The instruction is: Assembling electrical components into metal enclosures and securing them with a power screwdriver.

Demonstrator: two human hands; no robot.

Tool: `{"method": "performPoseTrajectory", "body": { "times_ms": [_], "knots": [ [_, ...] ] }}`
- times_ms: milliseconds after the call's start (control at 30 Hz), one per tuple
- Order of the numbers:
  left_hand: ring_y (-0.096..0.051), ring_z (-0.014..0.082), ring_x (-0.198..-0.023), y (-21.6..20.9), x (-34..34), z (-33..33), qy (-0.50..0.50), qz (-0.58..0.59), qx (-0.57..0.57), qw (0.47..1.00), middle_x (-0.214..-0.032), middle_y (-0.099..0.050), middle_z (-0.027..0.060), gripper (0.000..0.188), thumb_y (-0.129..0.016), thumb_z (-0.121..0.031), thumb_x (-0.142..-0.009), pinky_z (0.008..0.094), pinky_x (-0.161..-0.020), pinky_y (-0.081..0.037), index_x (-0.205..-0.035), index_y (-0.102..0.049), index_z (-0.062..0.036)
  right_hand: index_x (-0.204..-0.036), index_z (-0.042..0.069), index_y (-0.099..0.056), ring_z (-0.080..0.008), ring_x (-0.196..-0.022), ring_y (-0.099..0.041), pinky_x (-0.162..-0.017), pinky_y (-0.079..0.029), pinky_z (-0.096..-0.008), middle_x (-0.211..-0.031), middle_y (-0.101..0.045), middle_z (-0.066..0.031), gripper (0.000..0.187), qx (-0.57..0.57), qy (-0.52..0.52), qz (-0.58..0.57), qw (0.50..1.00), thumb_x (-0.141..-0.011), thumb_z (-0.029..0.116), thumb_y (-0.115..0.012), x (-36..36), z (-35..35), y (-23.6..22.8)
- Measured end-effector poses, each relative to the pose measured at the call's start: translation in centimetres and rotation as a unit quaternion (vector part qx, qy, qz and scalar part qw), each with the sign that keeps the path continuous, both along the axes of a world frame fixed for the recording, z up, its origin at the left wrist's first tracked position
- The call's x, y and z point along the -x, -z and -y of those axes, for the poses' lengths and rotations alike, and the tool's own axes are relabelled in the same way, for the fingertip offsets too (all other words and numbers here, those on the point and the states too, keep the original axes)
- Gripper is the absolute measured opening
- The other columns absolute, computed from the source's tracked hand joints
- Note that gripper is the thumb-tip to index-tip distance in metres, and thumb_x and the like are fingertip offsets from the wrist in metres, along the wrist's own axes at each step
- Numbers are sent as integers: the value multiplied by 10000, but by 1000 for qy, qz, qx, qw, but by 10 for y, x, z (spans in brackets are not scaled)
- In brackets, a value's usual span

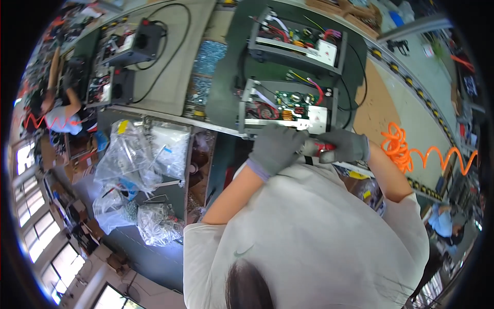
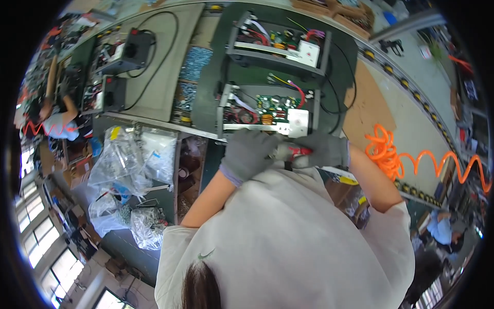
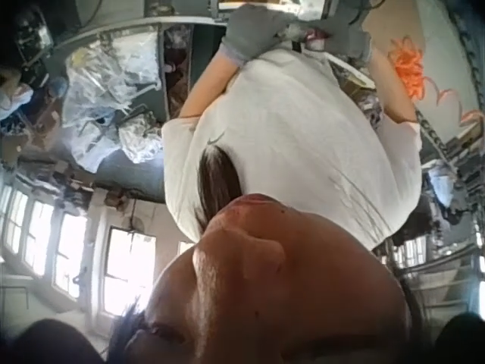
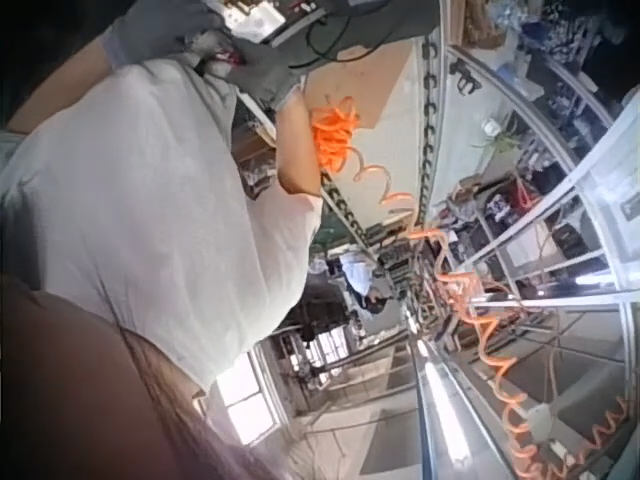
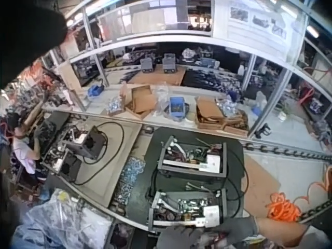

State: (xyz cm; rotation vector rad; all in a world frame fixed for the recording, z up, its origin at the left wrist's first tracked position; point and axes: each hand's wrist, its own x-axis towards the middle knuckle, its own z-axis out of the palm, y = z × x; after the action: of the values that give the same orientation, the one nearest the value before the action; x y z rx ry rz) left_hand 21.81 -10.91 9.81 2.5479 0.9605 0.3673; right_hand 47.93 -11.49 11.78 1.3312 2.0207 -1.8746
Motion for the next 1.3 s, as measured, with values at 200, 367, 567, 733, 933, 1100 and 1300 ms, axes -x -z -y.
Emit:
{"method": "performPoseTrajectory", "body": {
  "times_ms": [200, 367, 567, 733, 933, 1100, 1300],
  "knots": [
    [-559, 368, -1102, 31, 53, -31, -215, 101, -33, 971, -1193, -601, 155, 953, -805, -663, -623, 506, -911, -467, -1342, -554, -90, -1171, 73, -662, -325, -1038, -655, -932, -498, -424, -1046, -675, -184, 536, -10, 52, 118, 992, -822, 472, -736, -18, -12, 5],
    [-389, 474, -1328, 83, 89, -10, -306, 7, 177, 936, -1479, -328, 287, 1422, -857, -711, -445, 537, -1084, -396, -1548, -246, -54, -1121, 80, -654, -355, -1039, -646, -903, -501, -433, -1051, -680, -188, 569, 15, 27, 156, 987, -802, 547, -711, -10, -36, -2],
    [-338, 468, -1377, 92, 81, -16, -297, 60, 229, 925, -1508, -300, 280, 1389, -898, -646, -477, 545, -1108, -365, -1546, -244, -48, -1075, 81, -658, -355, -931, -682, -838, -514, -465, -950, -698, -183, 571, -26, -94, 249, 964, -784, 572, -677, 17, -72, 5],
    [-350, 471, -1362, 86, 79, -27, -270, 29, 212, 939, -1508, -307, 274, 1345, -895, -628, -516, 542, -1098, -374, -1531, -258, -17, -1116, 81, -638, -358, -900, -688, -813, -522, -464, -912, -701, -176, 606, -36, -120, 266, 956, -764, 570, -701, 21, -84, 16],
    [-373, 474, -1334, 89, 78, -28, -276, 31, 213, 937, -1497, -319, 281, 1264, -885, -596, -572, 547, -1082, -385, -1511, -287, 2, -1120, 106, -623, -356, -881, -691, -804, -528, -461, -886, -700, -163, 611, -25, -145, 246, 958, -746, 579, -726, 21, -96, 19],
    [-384, 481, -1317, 96, 80, -29, -238, 36, 167, 956, -1476, -341, 295, 1213, -865, -582, -620, 553, -1059, -408, -1489, -291, 39, -1086, 114, -625, -340, -874, -693, -803, -528, -458, -871, -694, -139, 585, -49, -145, 241, 958, -742, 576, -732, 22, -95, 22],
    [-352, 500, -1336, 107, 78, -24, -217, 54, 122, 967, -1480, -341, 271, 1179, -815, -630, -667, 565, -1062, -404, -1477, -290, 47, -1091, 108, -623, -326, -885, -677, -789, -525, -465, -878, -683, -119, 557, -66, -153, 255, 953, -751, 532, -744, 24, -88, 28]
  ]
}}
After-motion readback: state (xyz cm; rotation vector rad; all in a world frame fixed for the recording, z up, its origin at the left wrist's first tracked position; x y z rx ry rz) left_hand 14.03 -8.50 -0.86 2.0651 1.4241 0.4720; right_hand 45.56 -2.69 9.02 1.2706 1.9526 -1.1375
